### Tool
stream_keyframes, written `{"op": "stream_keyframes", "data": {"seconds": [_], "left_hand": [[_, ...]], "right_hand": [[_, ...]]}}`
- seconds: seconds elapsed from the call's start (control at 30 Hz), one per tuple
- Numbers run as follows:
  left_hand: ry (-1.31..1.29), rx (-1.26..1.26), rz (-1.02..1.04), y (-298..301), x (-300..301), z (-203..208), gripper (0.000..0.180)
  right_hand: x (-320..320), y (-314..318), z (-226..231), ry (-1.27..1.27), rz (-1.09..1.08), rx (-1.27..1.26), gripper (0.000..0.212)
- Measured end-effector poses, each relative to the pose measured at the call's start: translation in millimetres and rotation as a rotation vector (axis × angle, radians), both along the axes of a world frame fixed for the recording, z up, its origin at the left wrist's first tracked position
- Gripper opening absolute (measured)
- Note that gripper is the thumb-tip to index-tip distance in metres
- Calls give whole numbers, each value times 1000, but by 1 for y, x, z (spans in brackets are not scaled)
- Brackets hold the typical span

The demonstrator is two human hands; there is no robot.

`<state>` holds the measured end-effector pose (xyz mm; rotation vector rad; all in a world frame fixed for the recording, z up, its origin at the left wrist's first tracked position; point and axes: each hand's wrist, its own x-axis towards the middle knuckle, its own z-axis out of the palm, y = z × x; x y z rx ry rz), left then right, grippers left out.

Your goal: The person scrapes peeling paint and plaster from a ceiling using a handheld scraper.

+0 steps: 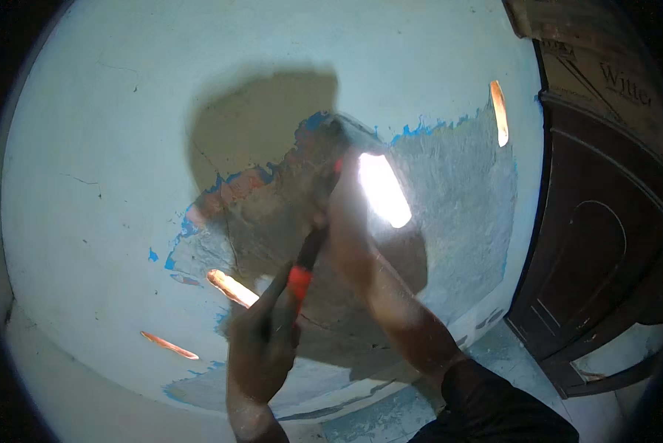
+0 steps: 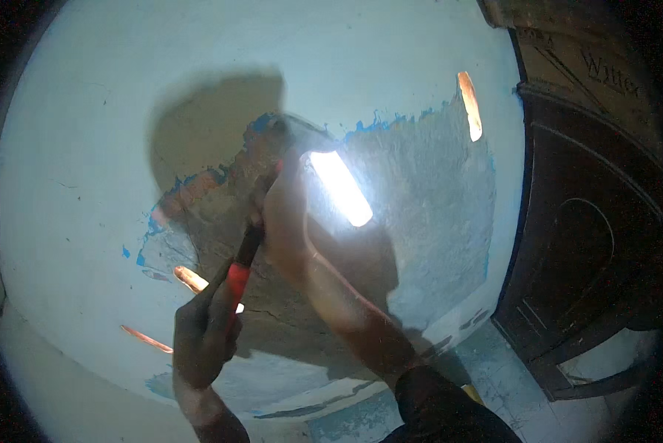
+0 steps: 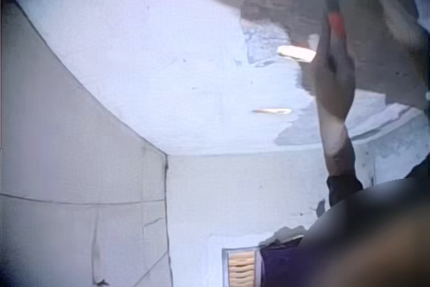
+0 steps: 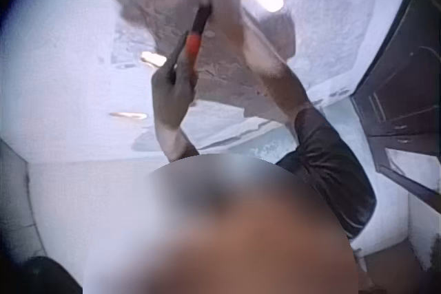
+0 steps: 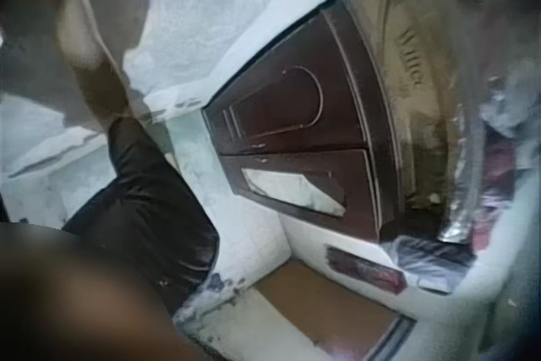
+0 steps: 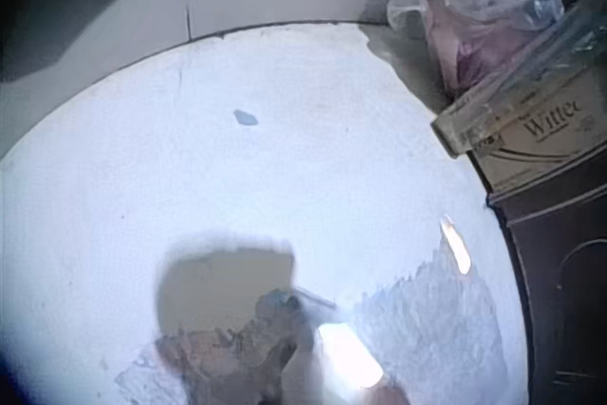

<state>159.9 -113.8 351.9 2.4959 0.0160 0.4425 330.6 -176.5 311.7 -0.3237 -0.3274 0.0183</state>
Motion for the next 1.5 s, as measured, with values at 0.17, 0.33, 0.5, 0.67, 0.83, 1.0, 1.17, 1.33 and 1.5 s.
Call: {"op": "stream_keyframes", "data": {"seconds": [0.17, 0.33, 0.5, 0.67, 0.83, 1.0, 1.17, 1.33, 1.5], "left_hand": [[-199, 45, -29, -2, 9, -22, 39], [53, -463, -23, 11, 34, -73, 43], [-89, -844, -131, -25, 40, -182, 41], [205, -1115, -362, -43, 61, -226, 39], [270, -907, -373, -59, 113, -207, 38], [-78, -1068, -603, -114, 172, -183, 35], [38, -1383, -463, -134, 179, -143, 35], [162, -1592, -453, -147, 182, -133, 41], [132, -1662, -466, -150, 187, -126, 51]], "right_hand": [[-15, -16, 20, 28, -19, -73, 44], [21, -23, -30, 23, -21, -282, 43], [-55, -34, -112, -200, -365, -790, 23], [-50, -107, -152, 101, -220, -829, 29], [-49, -165, -176, -4, -287, -1189, 26], [-44, -157, -188, -120, -179, -1251, 26], [-62, -178, -224, -106, -348, -1290, 28], [-88, -178, -220, 69, -514, -1141, 41], [-78, -192, -200, -39, -700, -1419, 46]]}}
